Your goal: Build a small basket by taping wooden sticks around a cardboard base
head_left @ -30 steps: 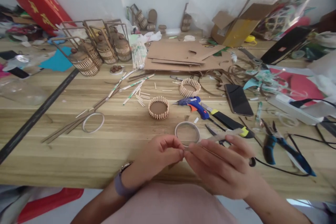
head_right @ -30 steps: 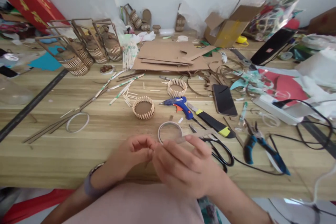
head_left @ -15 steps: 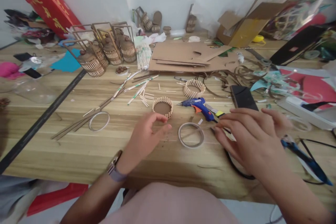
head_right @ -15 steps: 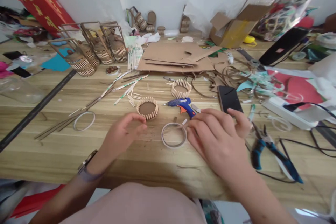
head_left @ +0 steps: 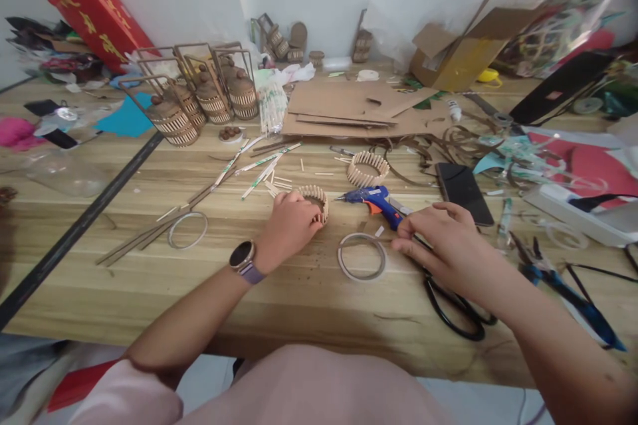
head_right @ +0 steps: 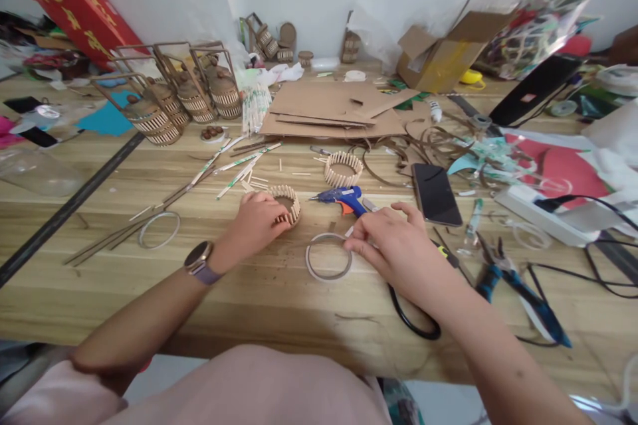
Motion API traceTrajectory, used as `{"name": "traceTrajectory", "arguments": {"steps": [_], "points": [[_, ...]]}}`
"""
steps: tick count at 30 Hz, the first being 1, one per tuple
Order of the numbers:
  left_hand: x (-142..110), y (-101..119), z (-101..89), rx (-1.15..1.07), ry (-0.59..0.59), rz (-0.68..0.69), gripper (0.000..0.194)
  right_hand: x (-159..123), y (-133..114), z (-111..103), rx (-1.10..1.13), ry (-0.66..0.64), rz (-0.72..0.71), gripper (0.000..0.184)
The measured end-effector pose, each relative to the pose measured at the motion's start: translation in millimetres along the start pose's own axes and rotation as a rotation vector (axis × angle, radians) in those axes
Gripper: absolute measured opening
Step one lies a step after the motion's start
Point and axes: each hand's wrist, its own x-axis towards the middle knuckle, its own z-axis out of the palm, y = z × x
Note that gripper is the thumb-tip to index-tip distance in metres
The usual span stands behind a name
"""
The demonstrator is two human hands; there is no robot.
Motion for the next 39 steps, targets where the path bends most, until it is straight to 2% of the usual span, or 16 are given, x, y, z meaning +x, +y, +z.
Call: {"name": "traceTrajectory", "arguments": {"steps": [2, 4, 8, 11, 14, 18, 23, 26, 32, 35, 39], "points": [[-6.1, -2.3, -16.2, -0.139, -0.084, 0.035, 0.015, 1.4, -0.8, -6.8, 0.109, -0.098, 0.042, 0.044], [-15.3, -2.0, -37.0, -0.402, -0.262, 0.021, 0.017, 3.7, -5.6, -16.2, 0.241, -0.237, 0.097, 0.044], [-34.3, 5.3, -71.4, -0.810, -0.570, -0.149, 0.017, 11.6, -17.3, -33.6, 0.503, -0.624, 0.237, 0.050], [-44.4, 10.8, -77.8, -0.979, -0.707, -0.202, 0.015, 18.2, -20.9, -38.5, 0.639, -0.816, 0.287, 0.057], [-52.5, 14.8, -74.1, -1.067, -0.787, -0.233, 0.016, 23.4, -21.2, -38.1, 0.691, -0.936, 0.313, 0.062], [-61.4, 21.7, -72.1, -1.121, -0.802, -0.265, 0.025, 26.8, -20.9, -36.8, 0.703, -1.027, 0.324, 0.064], [-68.5, 30.7, -75.3, -1.115, -0.649, -0.324, 0.034, 21.8, -16.9, -36.4, 0.694, -1.062, 0.368, 0.063], [-71.2, 33.3, -75.0, -1.079, -0.590, -0.307, 0.038, 18.3, -15.6, -36.9, 0.708, -1.080, 0.384, 0.059], [-72.5, 35.2, -73.8, -0.921, -0.649, -0.251, 0.055, 21.4, -19.6, -36.0, 0.695, -1.092, 0.354, 0.059], [-72.0, 36.1, -74.0, -0.988, -0.719, -0.246, 0.056, 21.3, -20.5, -34.9, 0.696, -1.107, 0.364, 0.058], [-72.1, 36.3, -74.0, -1.073, -0.763, -0.256, 0.048, 19.3, -20.2, -35.1, 0.703, -1.117, 0.355, 0.057]]}}
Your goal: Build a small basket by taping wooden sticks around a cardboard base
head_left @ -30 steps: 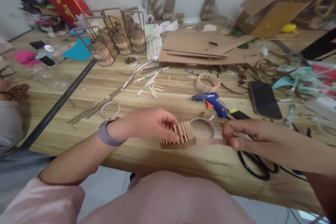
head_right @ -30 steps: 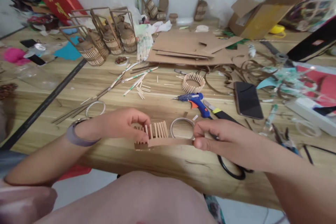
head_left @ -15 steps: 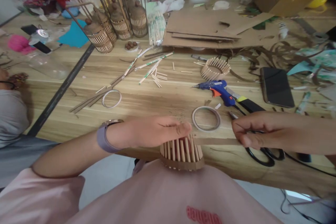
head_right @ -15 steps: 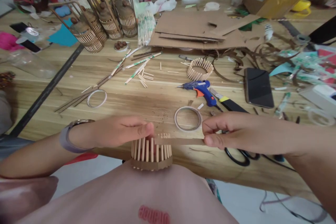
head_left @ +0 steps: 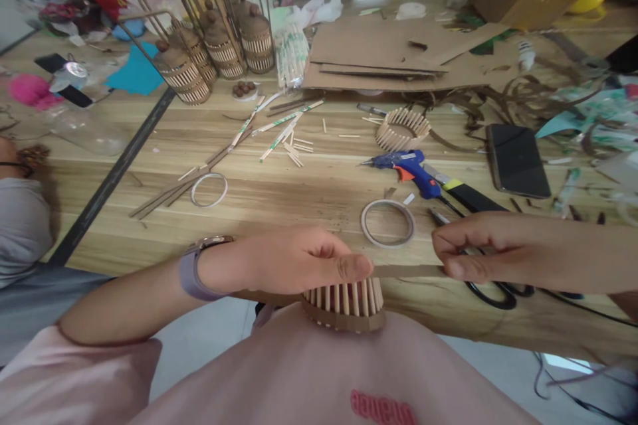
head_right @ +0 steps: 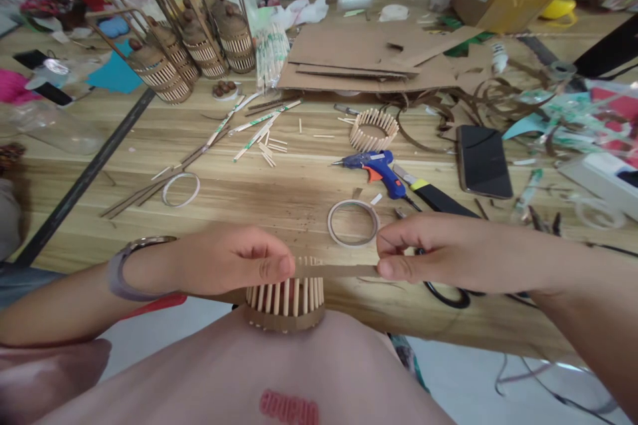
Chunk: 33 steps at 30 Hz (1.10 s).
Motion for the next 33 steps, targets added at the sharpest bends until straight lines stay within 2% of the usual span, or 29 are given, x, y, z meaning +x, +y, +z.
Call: {"name": "traceTrajectory", "arguments": {"steps": [3, 8, 14, 21, 33], "points": [[-0.1, -0.5, 0.0, -0.006, 0.002, -0.006, 0.047, -2.2, 1.6, -0.2, -0.003, 0.013, -0.005, 0.057], [-0.4, -2.7, 0.4, 0.051, 0.033, -0.020, 0.056, -7.7, 6.8, -0.7, 0.025, 0.063, 0.010, 0.059], [-0.3, -1.4, 1.0, 0.080, 0.036, -0.008, 0.065, -8.0, 4.5, 1.2, 0.015, 0.039, 0.023, 0.062], [-1.1, -0.8, 1.1, 0.105, 0.043, 0.015, 0.059, -5.5, 4.9, 3.5, -0.002, 0.033, -0.016, 0.059], [-4.2, 7.4, -0.6, 0.066, -0.043, -0.039, 0.050, -1.4, 11.1, 3.4, -0.002, -0.015, 0.008, 0.053]]}}
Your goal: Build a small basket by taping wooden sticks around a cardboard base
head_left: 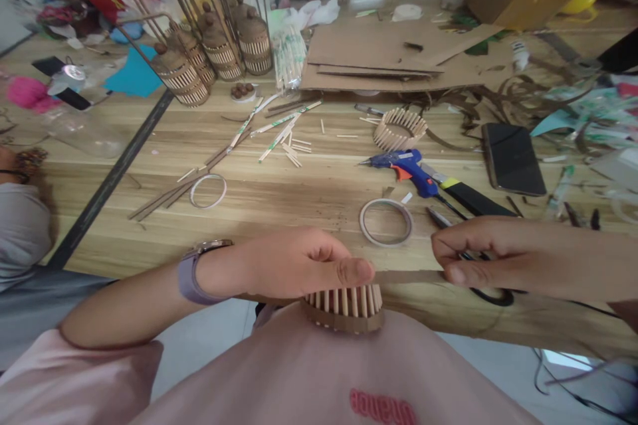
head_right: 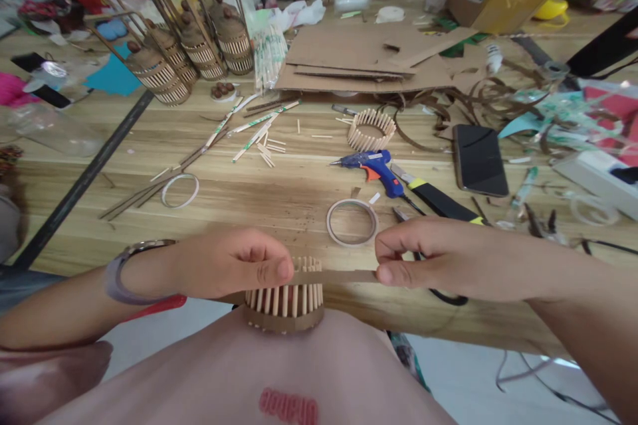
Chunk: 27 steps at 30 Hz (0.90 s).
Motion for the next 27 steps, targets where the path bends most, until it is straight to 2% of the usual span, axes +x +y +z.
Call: {"name": "traceTrajectory", "arguments": {"steps": [6, 11, 13, 17, 20, 23, 27], "points": [[-0.7, 5.2, 1.2, 0.142, 0.035, -0.038, 0.036, 0.8, 0.6, 3.3, -0.014, 0.016, -0.012, 0.054], [-3.1, 5.4, 1.5, 0.274, 0.058, 0.039, 0.030, 4.3, -5.1, 7.1, -0.049, 0.049, -0.021, 0.058], [-3.4, 3.5, -0.4, 0.333, 0.075, 0.109, 0.030, 6.4, -6.9, 8.2, -0.076, 0.083, -0.053, 0.058], [0.2, -1.6, -9.5, 0.582, 0.162, 0.334, 0.031, 13.4, -4.9, 8.0, -0.184, 0.241, -0.122, 0.049], [8.2, -8.6, -20.1, 0.758, 0.262, 0.448, 0.028, 21.7, -4.4, 5.9, -0.299, 0.395, -0.179, 0.038], [20.1, -22.3, -30.7, 0.868, 0.361, 0.471, 0.022, 32.5, -5.2, 3.6, -0.402, 0.517, -0.211, 0.030], [34.4, -47.6, -38.9, 0.996, 0.451, 0.495, 0.019, 49.2, -0.3, 1.7, -0.539, 0.619, -0.260, 0.027]]}}
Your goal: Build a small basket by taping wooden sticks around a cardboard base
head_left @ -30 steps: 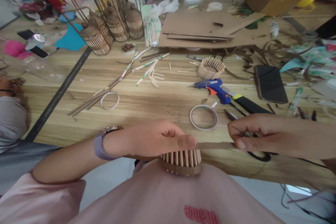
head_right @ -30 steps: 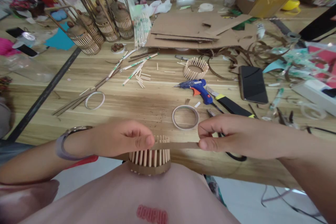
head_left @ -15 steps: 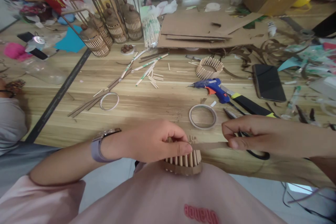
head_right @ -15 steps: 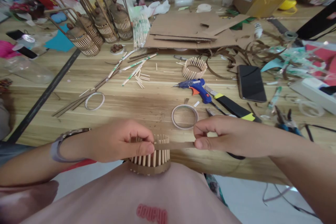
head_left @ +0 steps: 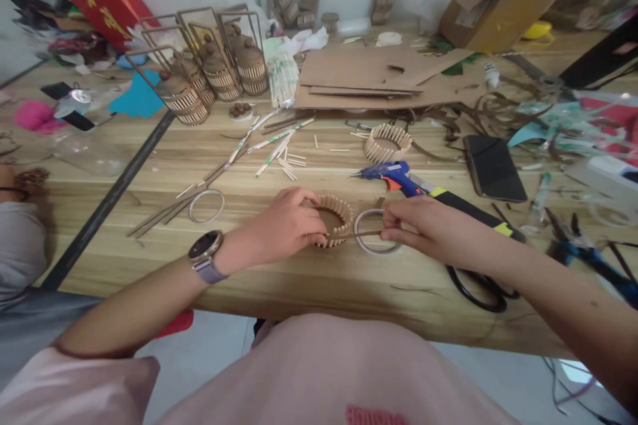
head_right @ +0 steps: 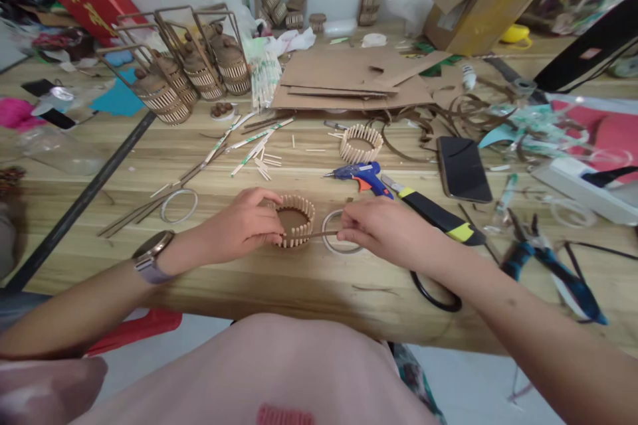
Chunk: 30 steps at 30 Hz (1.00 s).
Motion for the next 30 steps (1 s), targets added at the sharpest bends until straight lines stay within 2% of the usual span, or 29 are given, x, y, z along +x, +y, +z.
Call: {"name": "traceTrajectory", "arguments": {"steps": [4, 12, 19, 24, 30], "points": [[-5.8, -10.4, 16.4, 0.085, 0.059, 0.014, 0.019, 8.9, 7.2, 10.3, -0.125, 0.055, -0.038, 0.023], [-13.0, -15.8, 35.8, 0.202, 0.141, 0.046, 0.021, 19.7, 8.2, 17.6, -0.239, 0.087, -0.092, 0.021], [-13.1, -6.6, 30.1, 0.245, 0.035, -0.011, 0.021, 20.3, 7.7, 20.9, -0.238, 0.118, -0.131, 0.020], [-5.3, 2.2, 28.0, 0.247, 0.042, -0.056, 0.037, 19.1, 8.4, 22.1, -0.242, 0.111, -0.126, 0.020], [7.1, 5.3, 37.9, 0.233, 0.048, -0.082, 0.028, 18.9, 8.6, 21.1, -0.244, 0.099, -0.110, 0.020]]}}
